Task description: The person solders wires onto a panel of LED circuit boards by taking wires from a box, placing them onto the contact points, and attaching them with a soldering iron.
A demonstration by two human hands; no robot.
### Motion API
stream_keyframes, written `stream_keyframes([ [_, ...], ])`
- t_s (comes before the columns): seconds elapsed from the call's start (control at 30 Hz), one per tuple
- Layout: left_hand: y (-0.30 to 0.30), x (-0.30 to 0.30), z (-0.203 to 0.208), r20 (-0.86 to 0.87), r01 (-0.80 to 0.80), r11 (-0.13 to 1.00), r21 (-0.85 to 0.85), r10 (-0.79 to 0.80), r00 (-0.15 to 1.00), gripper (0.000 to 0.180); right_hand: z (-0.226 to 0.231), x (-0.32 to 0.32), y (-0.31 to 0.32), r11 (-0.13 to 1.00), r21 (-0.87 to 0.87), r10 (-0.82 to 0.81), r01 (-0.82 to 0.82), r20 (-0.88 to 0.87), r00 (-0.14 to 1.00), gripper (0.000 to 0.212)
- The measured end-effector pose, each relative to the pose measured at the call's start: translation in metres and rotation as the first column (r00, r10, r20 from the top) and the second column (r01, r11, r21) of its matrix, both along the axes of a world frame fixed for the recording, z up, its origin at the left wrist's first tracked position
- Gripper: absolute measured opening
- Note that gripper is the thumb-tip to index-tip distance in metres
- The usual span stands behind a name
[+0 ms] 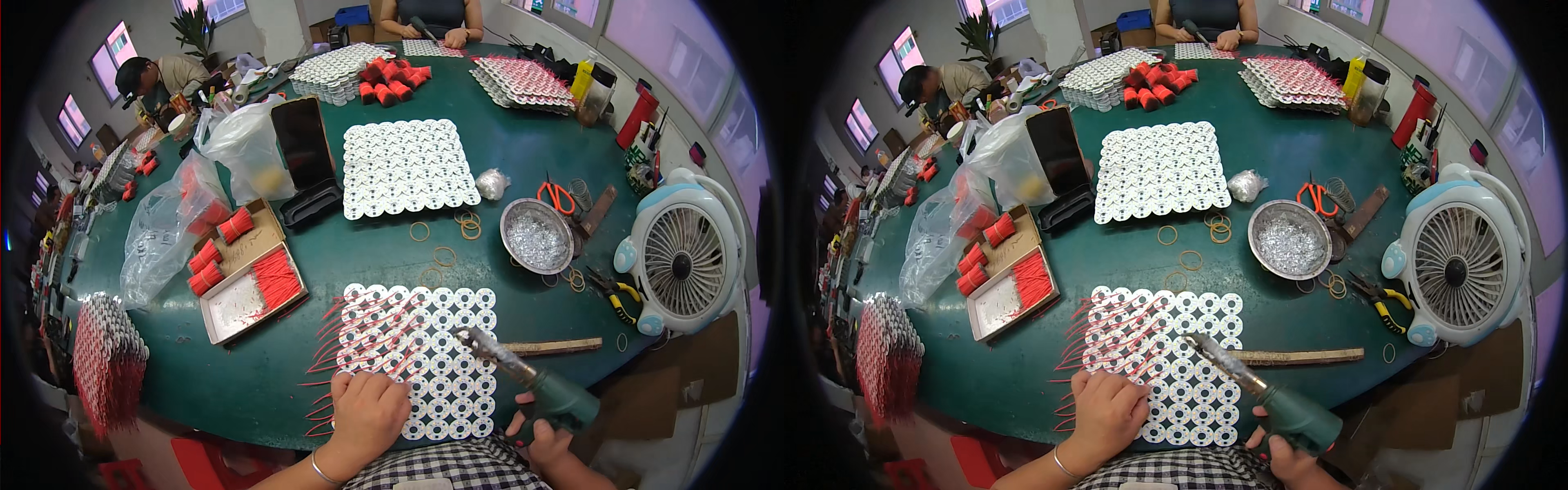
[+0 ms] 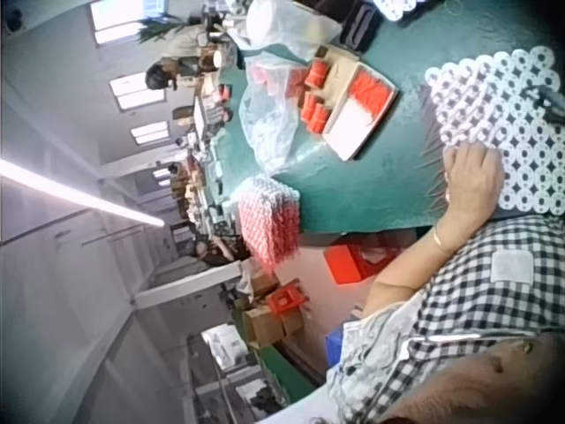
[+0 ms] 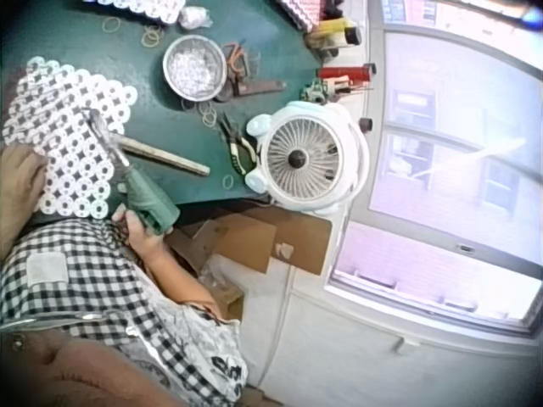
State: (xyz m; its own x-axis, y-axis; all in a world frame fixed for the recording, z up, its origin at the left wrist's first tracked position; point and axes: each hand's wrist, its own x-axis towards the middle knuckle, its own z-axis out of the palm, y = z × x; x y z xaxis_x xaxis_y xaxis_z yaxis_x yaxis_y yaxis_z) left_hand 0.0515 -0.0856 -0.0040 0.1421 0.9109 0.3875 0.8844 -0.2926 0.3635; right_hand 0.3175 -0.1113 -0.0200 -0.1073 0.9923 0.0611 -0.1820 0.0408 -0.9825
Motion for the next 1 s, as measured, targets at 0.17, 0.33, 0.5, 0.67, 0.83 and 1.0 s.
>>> stream_keyframes([
  [0.17, 0.000, -0.004, -0.001, 0.014, 0.006, 1.000, -0.005, -0.006, 1.000, 0.016, 0.007, 0.018, -0.007, 0.962, -0.176, 0.252, -0.209, 0.274, 0.928, 0.033],
  [0.33, 0.000, -0.004, -0.002, 0.057, 0.001, 1.000, 0.007, -0.001, 0.998, 0.018, -0.002, 0.022, -0.003, 0.918, 0.066, 0.259, -0.391, 0.647, 0.717, 0.020],
  [0.5, -0.001, -0.004, -0.004, 0.075, 0.007, 1.000, 0.012, -0.008, 0.997, 0.018, -0.044, 0.036, -0.016, 0.863, 0.224, 0.143, -0.452, 0.751, 0.645, 0.021],
  [0.67, -0.001, -0.003, -0.005, 0.077, 0.008, 1.000, 0.012, -0.009, 0.997, 0.017, -0.033, 0.030, -0.016, 0.882, 0.208, 0.166, -0.422, 0.702, 0.692, 0.023],
  [0.83, -0.001, -0.004, -0.004, 0.068, 0.007, 1.000, 0.020, -0.009, 0.998, 0.017, -0.017, 0.024, -0.014, 0.891, 0.140, 0.190, -0.432, 0.749, 0.634, 0.022],
  [1.0, 0.000, -0.005, -0.003, 0.062, 0.007, 1.000, 0.018, -0.008, 0.998, 0.017, -0.009, 0.021, -0.011, 0.907, 0.057, 0.236, -0.416, 0.750, 0.617, 0.018],
])
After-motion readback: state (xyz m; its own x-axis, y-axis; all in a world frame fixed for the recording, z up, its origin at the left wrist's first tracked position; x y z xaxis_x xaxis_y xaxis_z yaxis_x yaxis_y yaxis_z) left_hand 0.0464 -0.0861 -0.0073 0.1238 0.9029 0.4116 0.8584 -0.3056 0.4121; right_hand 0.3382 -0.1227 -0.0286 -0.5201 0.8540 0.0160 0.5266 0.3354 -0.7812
